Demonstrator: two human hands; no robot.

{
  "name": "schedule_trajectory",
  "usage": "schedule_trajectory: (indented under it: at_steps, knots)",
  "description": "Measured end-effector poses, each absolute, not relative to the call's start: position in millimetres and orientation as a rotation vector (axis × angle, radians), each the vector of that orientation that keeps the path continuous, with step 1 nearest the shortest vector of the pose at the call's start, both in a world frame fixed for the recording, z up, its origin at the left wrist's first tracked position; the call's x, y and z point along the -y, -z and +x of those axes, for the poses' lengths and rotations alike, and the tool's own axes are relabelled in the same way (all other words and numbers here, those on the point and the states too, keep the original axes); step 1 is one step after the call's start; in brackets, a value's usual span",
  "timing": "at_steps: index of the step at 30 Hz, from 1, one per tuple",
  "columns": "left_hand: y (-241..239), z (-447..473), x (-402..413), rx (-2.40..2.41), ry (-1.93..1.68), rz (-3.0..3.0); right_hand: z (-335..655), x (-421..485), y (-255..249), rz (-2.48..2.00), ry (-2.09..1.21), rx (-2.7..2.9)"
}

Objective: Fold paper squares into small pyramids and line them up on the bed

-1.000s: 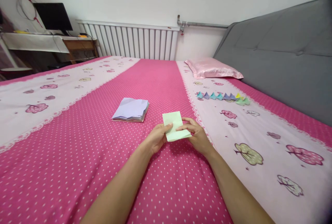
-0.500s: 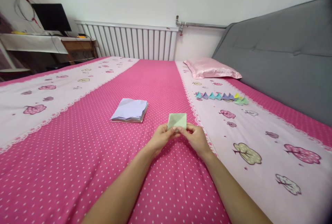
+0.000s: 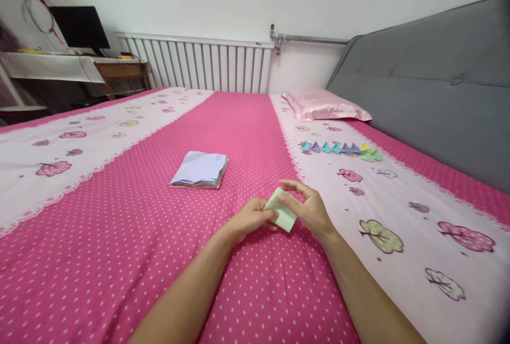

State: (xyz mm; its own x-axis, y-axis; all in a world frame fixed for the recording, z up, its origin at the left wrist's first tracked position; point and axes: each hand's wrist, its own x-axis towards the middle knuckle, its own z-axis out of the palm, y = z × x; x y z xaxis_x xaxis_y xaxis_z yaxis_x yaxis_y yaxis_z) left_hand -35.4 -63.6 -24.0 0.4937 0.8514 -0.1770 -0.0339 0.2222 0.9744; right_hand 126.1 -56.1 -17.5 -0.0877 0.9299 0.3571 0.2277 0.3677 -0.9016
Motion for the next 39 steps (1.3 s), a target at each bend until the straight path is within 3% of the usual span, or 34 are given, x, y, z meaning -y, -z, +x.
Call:
schedule_trajectory:
  at_steps: [5,10,30,39]
  knots:
    - [23,-38,63,-0.876,-0.697,1.287,123,58,19,-1.055,-1.149,1.437]
    - [22,-36,59,-0.853,-0.96,1.246,121,56,22,-1.057,-1.237,1.106]
    - [22,-36,56,-1.089,-1.134,1.268,117,57,23,-1.026,-1.213,1.166]
    - [22,-33,59,-0.898,-1.104,1.062,116,53,30,-1.044,-1.094,1.104]
